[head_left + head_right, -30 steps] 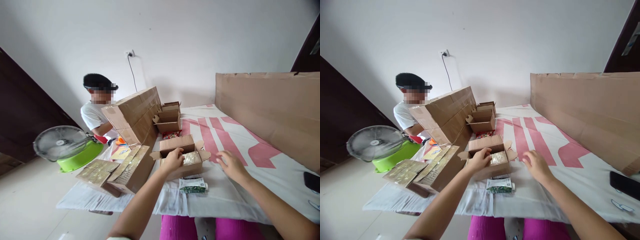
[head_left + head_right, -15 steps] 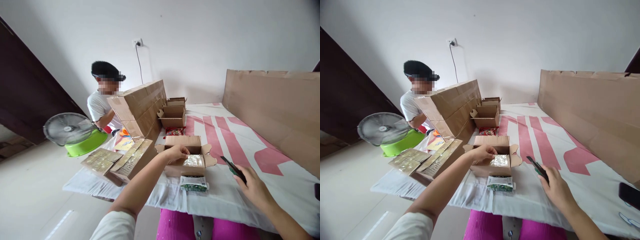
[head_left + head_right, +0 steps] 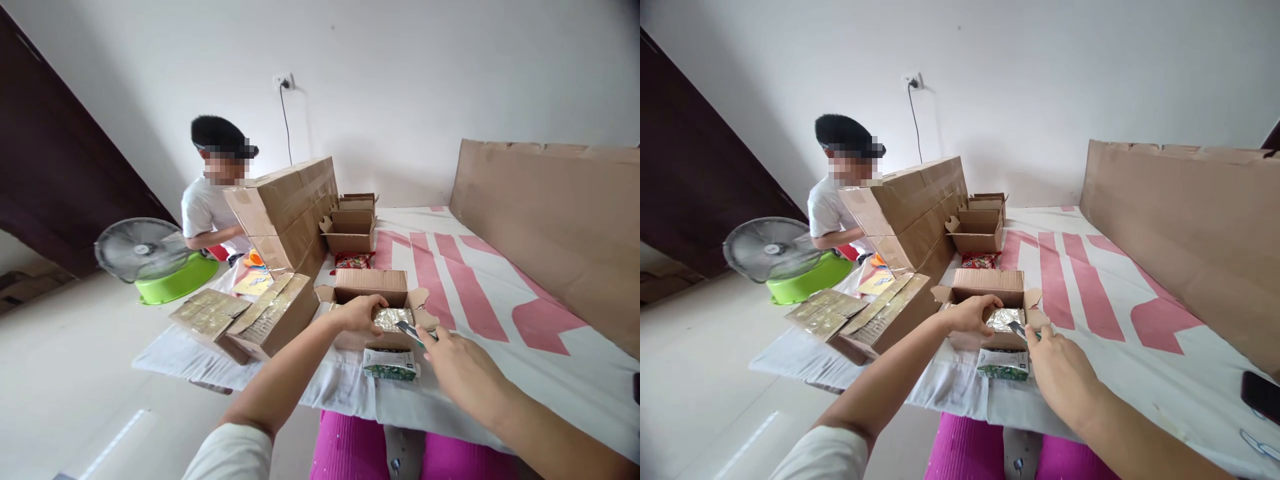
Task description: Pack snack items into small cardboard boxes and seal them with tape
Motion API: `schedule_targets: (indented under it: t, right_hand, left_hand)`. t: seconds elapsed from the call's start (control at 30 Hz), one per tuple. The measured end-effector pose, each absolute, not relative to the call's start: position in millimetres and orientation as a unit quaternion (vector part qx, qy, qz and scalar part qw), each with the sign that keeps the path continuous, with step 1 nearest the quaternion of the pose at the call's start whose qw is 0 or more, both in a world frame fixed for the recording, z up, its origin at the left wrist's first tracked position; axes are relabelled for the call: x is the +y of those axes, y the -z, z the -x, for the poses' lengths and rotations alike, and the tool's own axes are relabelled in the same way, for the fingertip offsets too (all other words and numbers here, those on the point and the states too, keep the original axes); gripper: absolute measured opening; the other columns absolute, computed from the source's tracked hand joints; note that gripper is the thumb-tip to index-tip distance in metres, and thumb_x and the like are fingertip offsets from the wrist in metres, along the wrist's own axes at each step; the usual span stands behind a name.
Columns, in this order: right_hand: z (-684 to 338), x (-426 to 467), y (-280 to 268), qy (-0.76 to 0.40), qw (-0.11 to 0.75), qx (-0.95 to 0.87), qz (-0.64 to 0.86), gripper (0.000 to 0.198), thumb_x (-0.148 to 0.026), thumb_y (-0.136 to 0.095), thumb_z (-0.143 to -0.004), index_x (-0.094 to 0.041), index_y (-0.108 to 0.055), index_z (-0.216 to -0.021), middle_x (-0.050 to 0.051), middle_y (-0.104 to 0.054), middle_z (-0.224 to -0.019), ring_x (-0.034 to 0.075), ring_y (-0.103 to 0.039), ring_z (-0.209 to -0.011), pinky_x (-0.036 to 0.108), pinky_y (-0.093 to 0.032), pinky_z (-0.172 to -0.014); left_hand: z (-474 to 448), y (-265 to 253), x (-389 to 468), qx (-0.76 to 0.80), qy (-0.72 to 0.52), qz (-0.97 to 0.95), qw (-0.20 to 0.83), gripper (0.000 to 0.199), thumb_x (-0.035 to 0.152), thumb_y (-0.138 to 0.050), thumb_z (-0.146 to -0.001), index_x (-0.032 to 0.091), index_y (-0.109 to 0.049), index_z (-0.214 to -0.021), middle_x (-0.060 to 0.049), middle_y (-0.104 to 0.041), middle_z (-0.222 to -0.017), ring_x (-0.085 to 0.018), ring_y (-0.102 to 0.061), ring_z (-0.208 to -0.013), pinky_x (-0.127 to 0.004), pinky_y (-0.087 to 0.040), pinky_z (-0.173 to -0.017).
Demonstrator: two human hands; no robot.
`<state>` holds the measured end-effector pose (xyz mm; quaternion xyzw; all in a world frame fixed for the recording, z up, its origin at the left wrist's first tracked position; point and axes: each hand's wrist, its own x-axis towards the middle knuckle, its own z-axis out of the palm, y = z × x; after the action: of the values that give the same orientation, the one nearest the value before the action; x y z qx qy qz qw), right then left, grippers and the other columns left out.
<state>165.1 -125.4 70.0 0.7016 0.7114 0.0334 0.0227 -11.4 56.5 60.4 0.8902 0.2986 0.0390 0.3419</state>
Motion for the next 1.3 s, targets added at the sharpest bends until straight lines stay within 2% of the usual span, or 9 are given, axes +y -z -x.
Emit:
schedule_targets:
  t: [0.13,0.3,0.57,0.7,0.87,1.0,1.3]
  right_hand:
    - [-152,-121,-74,-0.005,0.051,0.716,-0.696,0.046,-0.017,-0.045,-0.092,-0.018,-0.048,-0.138,0.015,-0.064,-0.101,0.019,-0.066,-0.068,0.025,-0.042,-0.054]
    - [-141,-117,-67,-0.007,0.044,0.713,-0.700,0.046,-0.017,-0.039,-0.095,-0.015,-0.044,-0.141,0.015,-0.064,-0.100,0.021,-0.068,-0.071,0.028,-0.044,-0.056]
    - [-145,-126,-76,-0.022,0.051,0.696,-0.716,0.045,-0.015,-0.048,-0.088,-0.014,-0.051,-0.133,0.017,-0.065,-0.096,0.021,-0.066,-0.064,0.028,-0.044,-0.052]
    - [-141,-124,-74,-0.020,0.064,0.691,-0.720,0.045,-0.016,-0.045,-0.090,-0.013,-0.050,-0.134,0.017,-0.065,-0.096,0.021,-0.066,-0.064,0.028,-0.043,-0.051]
    - [-151,-123,-75,0.002,0.034,0.701,-0.713,0.046,-0.020,-0.039,-0.095,-0.020,-0.045,-0.140,0.013,-0.065,-0.099,0.023,-0.068,-0.072,0.030,-0.045,-0.057]
    - [-164,-116,-78,-0.029,-0.013,0.696,-0.718,0.047,-0.020,-0.041,-0.093,-0.022,-0.044,-0.140,0.013,-0.065,-0.109,0.024,-0.068,-0.080,0.032,-0.046,-0.063]
    - [-176,-98,-71,0.025,-0.034,0.723,-0.689,0.049,-0.021,-0.043,-0.090,-0.024,-0.046,-0.140,0.011,-0.063,-0.124,0.026,-0.068,-0.093,0.035,-0.050,-0.074]
  left_hand:
    - [14,-57,54,0.297,-0.059,-0.885,0.354,0.070,0.029,-0.083,-0.054,0.018,-0.055,-0.117,0.006,-0.053,-0.069,-0.013,-0.051,-0.064,-0.023,-0.038,-0.058]
    - [16,-56,52,0.299,-0.073,-0.885,0.349,0.072,0.028,-0.083,-0.054,0.018,-0.054,-0.119,0.004,-0.056,-0.075,-0.014,-0.052,-0.067,-0.024,-0.040,-0.060]
    - [17,-56,48,0.305,-0.069,-0.892,0.327,0.069,0.029,-0.082,-0.055,0.019,-0.055,-0.118,0.003,-0.059,-0.078,-0.016,-0.056,-0.069,-0.024,-0.041,-0.060]
    - [17,-52,50,0.310,-0.092,-0.889,0.323,0.071,0.029,-0.082,-0.055,0.019,-0.053,-0.119,0.003,-0.060,-0.079,-0.016,-0.058,-0.070,-0.024,-0.042,-0.060]
    - [17,-52,51,0.311,-0.086,-0.888,0.328,0.074,0.032,-0.082,-0.055,0.019,-0.052,-0.121,0.002,-0.062,-0.081,-0.016,-0.058,-0.071,-0.025,-0.043,-0.061]
    - [17,-53,50,0.316,-0.081,-0.891,0.317,0.072,0.030,-0.082,-0.054,0.019,-0.054,-0.120,0.000,-0.064,-0.086,-0.018,-0.061,-0.075,-0.026,-0.045,-0.064]
    - [20,-52,46,0.308,-0.092,-0.894,0.312,0.072,0.030,-0.081,-0.056,0.019,-0.052,-0.121,0.000,-0.064,-0.086,-0.019,-0.062,-0.078,-0.026,-0.045,-0.064]
